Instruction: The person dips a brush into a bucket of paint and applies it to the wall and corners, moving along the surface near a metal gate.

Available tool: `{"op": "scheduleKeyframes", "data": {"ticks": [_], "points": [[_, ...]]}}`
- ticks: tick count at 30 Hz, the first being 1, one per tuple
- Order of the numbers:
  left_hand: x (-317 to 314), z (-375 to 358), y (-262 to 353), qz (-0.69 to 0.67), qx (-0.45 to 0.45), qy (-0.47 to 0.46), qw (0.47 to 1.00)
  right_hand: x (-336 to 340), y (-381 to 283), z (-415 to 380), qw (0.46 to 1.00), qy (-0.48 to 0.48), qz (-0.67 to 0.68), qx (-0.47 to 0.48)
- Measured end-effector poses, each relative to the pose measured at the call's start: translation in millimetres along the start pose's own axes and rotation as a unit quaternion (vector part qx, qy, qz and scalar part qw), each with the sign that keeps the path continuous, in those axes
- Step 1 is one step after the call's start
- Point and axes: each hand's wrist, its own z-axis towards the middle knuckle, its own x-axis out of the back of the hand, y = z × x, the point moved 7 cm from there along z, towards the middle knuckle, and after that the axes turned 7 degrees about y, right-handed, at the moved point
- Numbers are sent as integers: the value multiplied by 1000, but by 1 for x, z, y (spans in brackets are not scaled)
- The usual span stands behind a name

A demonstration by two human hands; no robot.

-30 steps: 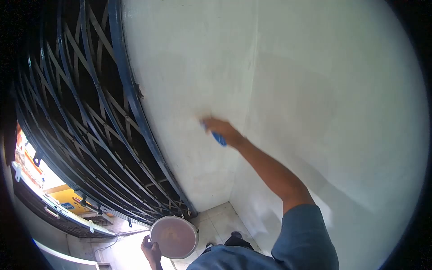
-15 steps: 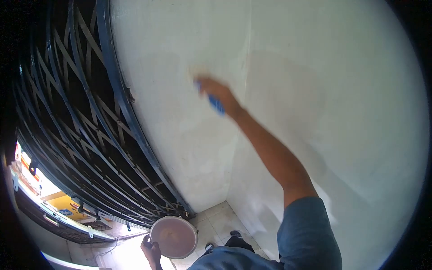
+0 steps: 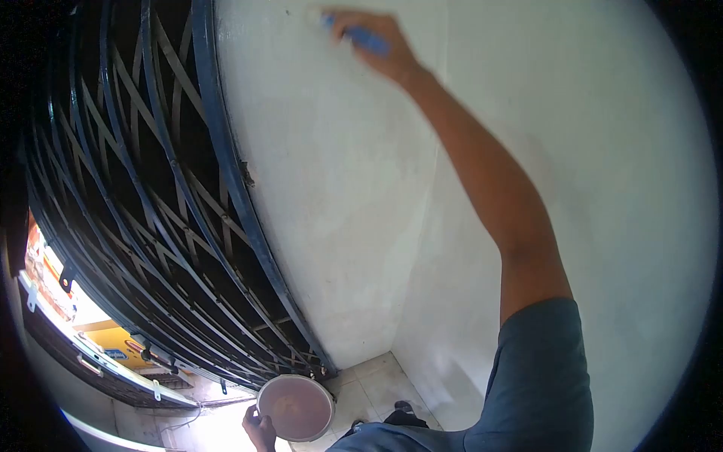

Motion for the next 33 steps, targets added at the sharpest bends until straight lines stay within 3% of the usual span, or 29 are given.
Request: {"op": "scheduleKeyframes", "data": {"ticks": [1, 3, 7, 11, 19, 22, 25, 30, 33], "points": [[3, 3, 3, 20, -7, 12, 1000, -19, -3, -20, 999, -29, 18, 6], [13, 4, 18, -14, 0, 14, 1000, -49, -25, -68, 993, -57, 58, -90], [15, 7, 23, -133, 85, 11, 987, -51, -44, -92, 985, -118, -33, -123], [19, 17, 22, -54, 30, 23, 998, -36, -50, -89, 978, -137, -55, -146], [8, 18, 27, -49, 18, 18, 998, -14, -47, -117, 967, -182, -34, -176], [4, 13, 31, 18, -58, 9, 998, -8, -51, -115, 962, -204, -45, -176], [-2, 4, 39, -26, -5, -13, 1000, -5, -45, -120, 965, -188, -50, -177], [-2, -9, 49, 41, -9, -29, 999, -9, -46, -116, 971, -163, -60, -165], [-1, -15, 53, 17, -3, -23, 1000, -17, -52, -109, 958, -197, 14, -207]]}}
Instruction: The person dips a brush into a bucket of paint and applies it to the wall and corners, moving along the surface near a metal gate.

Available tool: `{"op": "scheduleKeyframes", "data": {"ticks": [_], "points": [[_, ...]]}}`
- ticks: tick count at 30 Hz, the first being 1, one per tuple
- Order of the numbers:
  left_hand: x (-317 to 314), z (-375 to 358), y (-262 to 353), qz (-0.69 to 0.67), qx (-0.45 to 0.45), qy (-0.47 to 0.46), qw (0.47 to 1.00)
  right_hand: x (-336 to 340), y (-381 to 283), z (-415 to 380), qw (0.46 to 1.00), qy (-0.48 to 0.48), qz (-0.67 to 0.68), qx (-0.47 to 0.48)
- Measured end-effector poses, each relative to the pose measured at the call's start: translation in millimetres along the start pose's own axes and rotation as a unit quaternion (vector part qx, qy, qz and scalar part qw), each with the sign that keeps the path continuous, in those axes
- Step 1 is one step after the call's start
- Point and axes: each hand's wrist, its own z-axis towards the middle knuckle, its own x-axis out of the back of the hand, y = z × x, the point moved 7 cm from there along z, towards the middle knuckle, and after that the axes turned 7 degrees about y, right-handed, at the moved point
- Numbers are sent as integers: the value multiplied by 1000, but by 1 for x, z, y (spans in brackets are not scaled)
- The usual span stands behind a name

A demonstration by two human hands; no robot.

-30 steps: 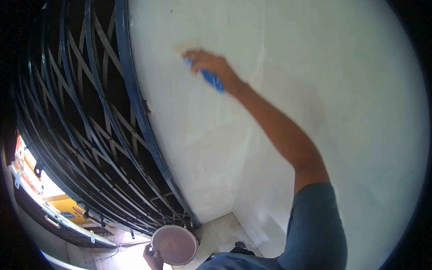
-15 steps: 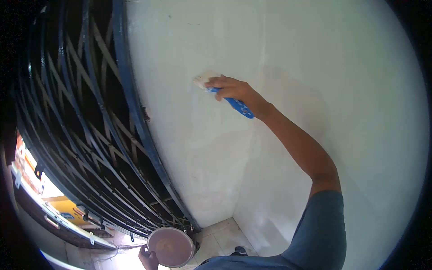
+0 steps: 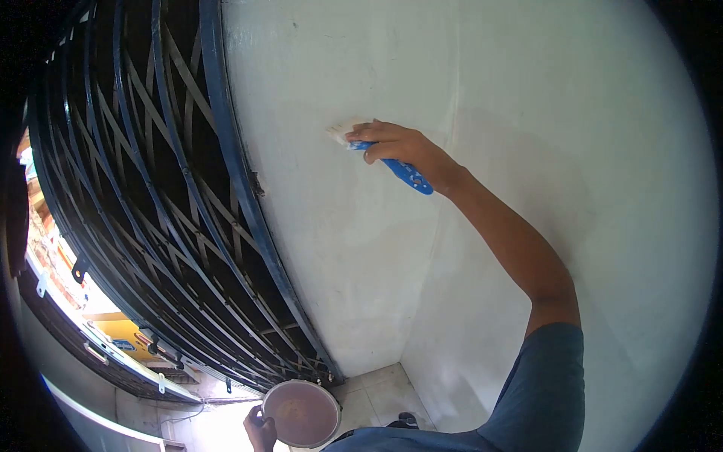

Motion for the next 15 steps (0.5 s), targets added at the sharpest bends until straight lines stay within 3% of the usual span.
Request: {"op": "scheduleKeyframes", "data": {"ticks": [3, 5, 8, 10, 12, 15], "points": [[1, -5, 4, -24, 1, 15, 1000, 2, 4, 16, 1000, 5, 22, 3], [1, -6, 0, -15, -11, 18, 1000, 12, -7, 31, 992, 53, -25, 111], [1, -8, 3, -1, -18, 25, 1000, 23, -4, 47, 980, 94, -78, 156], [0, -13, 3, 4, -6, 26, 1000, 10, 21, 27, 981, 111, -35, 154], [0, -16, 0, 2, 8, 41, 999, -26, 34, -10, 991, 87, 51, 84], [-2, -21, -3, -26, 28, 40, 998, -79, 13, -44, 997, -16, 68, 18]]}}
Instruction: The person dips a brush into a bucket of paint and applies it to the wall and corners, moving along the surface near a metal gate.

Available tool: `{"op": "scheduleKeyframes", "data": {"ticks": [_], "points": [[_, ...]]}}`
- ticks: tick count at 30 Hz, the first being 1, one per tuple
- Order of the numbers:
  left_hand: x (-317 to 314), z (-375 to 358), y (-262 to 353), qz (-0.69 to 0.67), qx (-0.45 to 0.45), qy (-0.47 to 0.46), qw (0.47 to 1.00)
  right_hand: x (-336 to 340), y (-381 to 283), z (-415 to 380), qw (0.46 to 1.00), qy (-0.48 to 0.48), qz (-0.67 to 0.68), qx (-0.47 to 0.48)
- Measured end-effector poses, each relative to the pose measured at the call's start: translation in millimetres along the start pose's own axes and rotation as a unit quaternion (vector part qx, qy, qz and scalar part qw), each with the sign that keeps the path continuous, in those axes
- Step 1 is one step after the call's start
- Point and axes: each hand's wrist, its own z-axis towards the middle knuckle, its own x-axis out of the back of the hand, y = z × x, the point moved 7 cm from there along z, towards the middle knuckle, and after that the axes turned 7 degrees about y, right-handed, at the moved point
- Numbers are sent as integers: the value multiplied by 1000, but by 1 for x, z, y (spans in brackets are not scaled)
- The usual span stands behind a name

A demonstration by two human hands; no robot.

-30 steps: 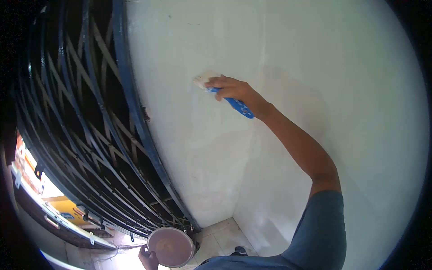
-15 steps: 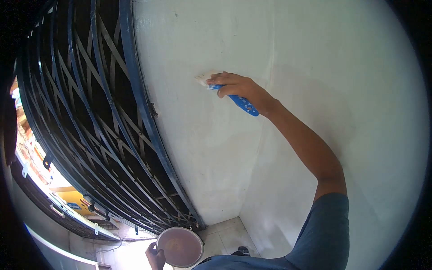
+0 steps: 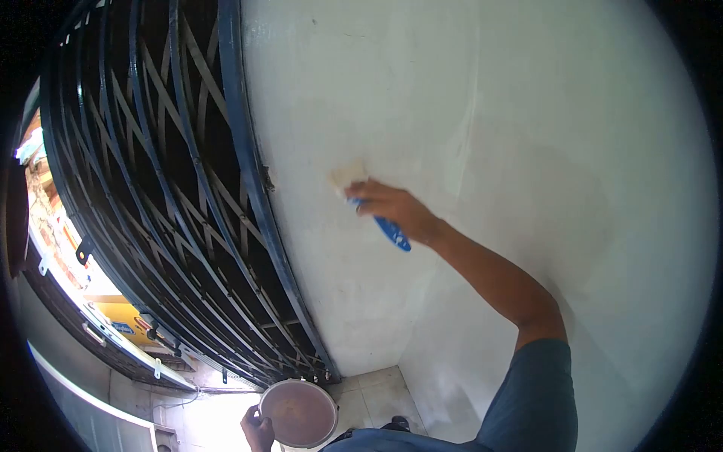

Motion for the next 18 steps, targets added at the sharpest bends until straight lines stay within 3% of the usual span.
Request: {"op": "scheduleKeyframes", "data": {"ticks": [2, 4, 6, 7, 9, 11, 13, 14, 15, 16, 17, 18], "points": [[1, -2, 4, 12, -9, -2, 1000, -15, -7, 9, 997, -62, 21, -31], [2, -3, 15, 25, -19, -3, 999, 8, -15, 52, 994, -39, 72, 68], [2, -4, 41, 3, -27, 18, 999, 65, -21, 125, 988, 50, -32, 143], [3, -4, 47, 7, -28, 18, 999, 98, -27, 162, 979, 126, -97, 128], [2, -5, 56, 6, -31, 15, 999, 137, -77, 194, 931, 178, -154, 278], [-3, -7, 50, -5, -18, 15, 1000, 116, -51, 194, 940, 168, -138, 264], [-2, -7, 43, -17, -10, 17, 1000, 38, -15, 144, 952, 132, -138, 240], [-1, -9, 39, -49, 0, 24, 998, 2, -6, 113, 994, 76, 47, 59], [0, -11, 33, -84, 9, 30, 996, -30, -19, 76, 985, 0, -59, 163], [1, -9, 19, -64, -1, 14, 998, -57, -24, 49, 985, -102, -55, 126], [2, -14, 4, -70, -4, 16, 997, -70, -24, 32, 984, -177, -1, 31], [5, -18, -5, -64, -10, 27, 998, -55, -27, 42, 989, -142, 3, 43]]}}
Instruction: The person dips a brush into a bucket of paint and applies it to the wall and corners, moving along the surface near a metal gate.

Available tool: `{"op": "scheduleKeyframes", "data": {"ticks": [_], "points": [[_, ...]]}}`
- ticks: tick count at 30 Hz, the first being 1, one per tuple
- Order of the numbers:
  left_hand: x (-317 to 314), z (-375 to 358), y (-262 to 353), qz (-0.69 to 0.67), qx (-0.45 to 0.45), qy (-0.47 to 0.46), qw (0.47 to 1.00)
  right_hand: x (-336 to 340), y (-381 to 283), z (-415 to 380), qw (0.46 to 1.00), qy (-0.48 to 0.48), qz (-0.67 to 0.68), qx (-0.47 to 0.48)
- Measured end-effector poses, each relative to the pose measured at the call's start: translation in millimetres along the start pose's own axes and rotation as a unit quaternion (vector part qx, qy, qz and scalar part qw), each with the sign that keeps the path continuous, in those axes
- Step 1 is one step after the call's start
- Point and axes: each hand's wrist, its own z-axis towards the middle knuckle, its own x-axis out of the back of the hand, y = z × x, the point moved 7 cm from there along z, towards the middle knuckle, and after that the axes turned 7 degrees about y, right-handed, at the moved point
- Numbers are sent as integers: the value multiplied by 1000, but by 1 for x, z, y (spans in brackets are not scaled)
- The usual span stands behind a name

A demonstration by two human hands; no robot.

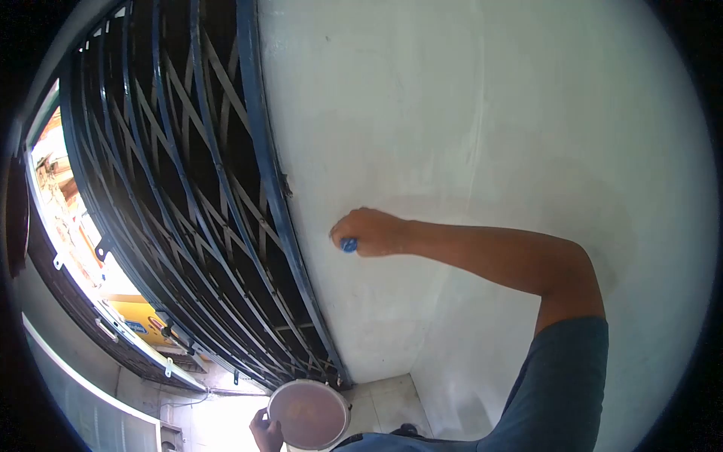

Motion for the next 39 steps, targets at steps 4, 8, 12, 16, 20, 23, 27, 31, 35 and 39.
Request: {"op": "scheduleKeyframes", "data": {"ticks": [4, 8, 12, 16, 20, 23, 27, 31, 35, 39], "points": [[11, -2, 2, 1, 20, -2, 1000, 192, 13, 91, 954, 278, -104, 52], [7, 11, -4, 90, 17, -17, 996, 300, -40, 154, 874, 377, -193, 237], [13, 13, 14, 116, -13, -7, 993, 123, -4, 119, 919, 258, -251, 160], [18, 20, 10, 138, -54, -49, 988, -40, -15, 6, 984, 162, -61, 34], [-1, 19, 25, 134, -93, -93, 982, -88, -53, -51, 939, 188, 132, -258], [-18, 15, 50, 198, -113, -143, 963, -104, -99, -80, 882, 216, 237, -344], [-41, 2, 72, 208, -113, -189, 953, -165, -165, -122, 861, 121, 302, -392], [-50, -20, 83, 167, -120, -232, 951, -232, -217, -157, 881, 26, 258, -395], [-54, -45, 92, 134, -125, -274, 944, -269, -241, -196, 874, -49, 163, -455], [-52, -81, 93, 136, -130, -314, 931, -250, -281, -231, 882, 15, 82, -463]]}}
